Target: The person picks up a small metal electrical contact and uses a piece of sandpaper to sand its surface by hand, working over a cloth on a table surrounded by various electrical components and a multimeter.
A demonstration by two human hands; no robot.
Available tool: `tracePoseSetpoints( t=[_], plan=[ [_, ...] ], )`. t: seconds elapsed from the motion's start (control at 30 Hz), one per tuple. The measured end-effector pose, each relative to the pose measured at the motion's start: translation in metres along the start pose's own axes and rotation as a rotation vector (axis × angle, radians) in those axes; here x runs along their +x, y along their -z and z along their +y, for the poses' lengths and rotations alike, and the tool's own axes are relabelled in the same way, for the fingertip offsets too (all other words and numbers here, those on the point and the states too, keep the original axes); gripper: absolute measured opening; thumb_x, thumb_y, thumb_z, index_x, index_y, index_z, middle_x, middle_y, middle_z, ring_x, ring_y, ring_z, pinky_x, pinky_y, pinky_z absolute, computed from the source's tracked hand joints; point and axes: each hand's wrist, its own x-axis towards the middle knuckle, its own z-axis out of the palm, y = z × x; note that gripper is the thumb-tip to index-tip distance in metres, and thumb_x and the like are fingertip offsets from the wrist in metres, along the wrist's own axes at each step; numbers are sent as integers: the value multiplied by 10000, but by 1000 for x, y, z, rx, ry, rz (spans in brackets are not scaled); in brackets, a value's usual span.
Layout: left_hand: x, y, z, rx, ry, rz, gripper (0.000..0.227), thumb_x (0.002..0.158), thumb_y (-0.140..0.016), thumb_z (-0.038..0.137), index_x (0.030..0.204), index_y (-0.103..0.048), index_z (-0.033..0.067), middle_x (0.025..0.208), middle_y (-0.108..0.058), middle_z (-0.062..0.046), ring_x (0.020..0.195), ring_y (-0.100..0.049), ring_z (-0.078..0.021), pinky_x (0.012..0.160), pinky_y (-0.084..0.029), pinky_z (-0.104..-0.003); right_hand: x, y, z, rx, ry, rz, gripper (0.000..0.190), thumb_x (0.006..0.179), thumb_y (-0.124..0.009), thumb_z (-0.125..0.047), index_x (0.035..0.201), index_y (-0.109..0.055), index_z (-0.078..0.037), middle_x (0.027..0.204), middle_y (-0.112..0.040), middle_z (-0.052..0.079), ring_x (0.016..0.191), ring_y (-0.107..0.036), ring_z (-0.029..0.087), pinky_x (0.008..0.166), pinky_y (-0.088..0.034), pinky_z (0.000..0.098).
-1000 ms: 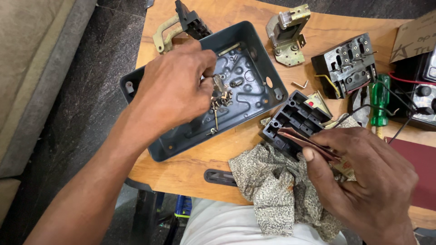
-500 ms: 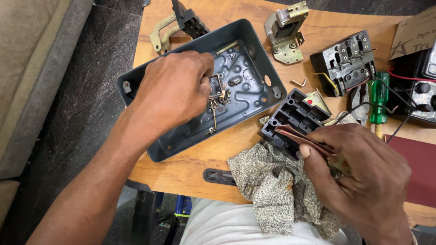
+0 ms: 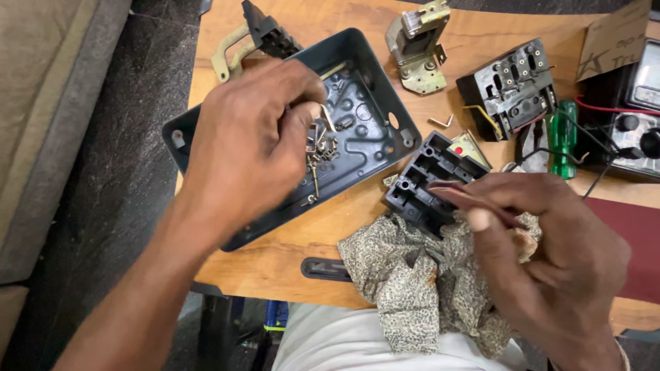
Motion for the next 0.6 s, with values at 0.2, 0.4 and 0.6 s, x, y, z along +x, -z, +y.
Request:
tracePoseSetpoints(
  t=[0.2, 0.4, 0.6],
  plan=[
    [-20, -18, 59, -564, 199, 37, 113, 975, -654, -83, 1048, -655, 3, 905, -673, -56, 746, -642, -67, 622, -521, -210, -1, 4, -9, 430, -259, 106, 225, 986, -574, -59, 1193, -528, 16, 938, -693, 114, 801, -704, 99, 682, -598, 246],
    [-33, -41, 80, -1030, 259, 86, 71, 1082, -640, -95, 1137, -642, -50, 1060, -677, -91, 846, -661, -67, 737, -569, -200, -5, 10, -8, 268, -173, -11, 128, 967, -640, -57, 1067, -691, 4, 930, -723, 70, 795, -669, 129, 681, -525, 251],
    [-37, -51, 83, -1196, 318, 63, 144, 1065, -622, -102, 1191, -645, -37, 1096, -680, -117, 845, -671, -74, 708, -557, -195, -6, 10, -5, 249, -133, -17, 248, 962, -750, -123, 1171, -693, -2, 994, -711, 63, 900, -667, 123, 769, -519, 257]
  ],
)
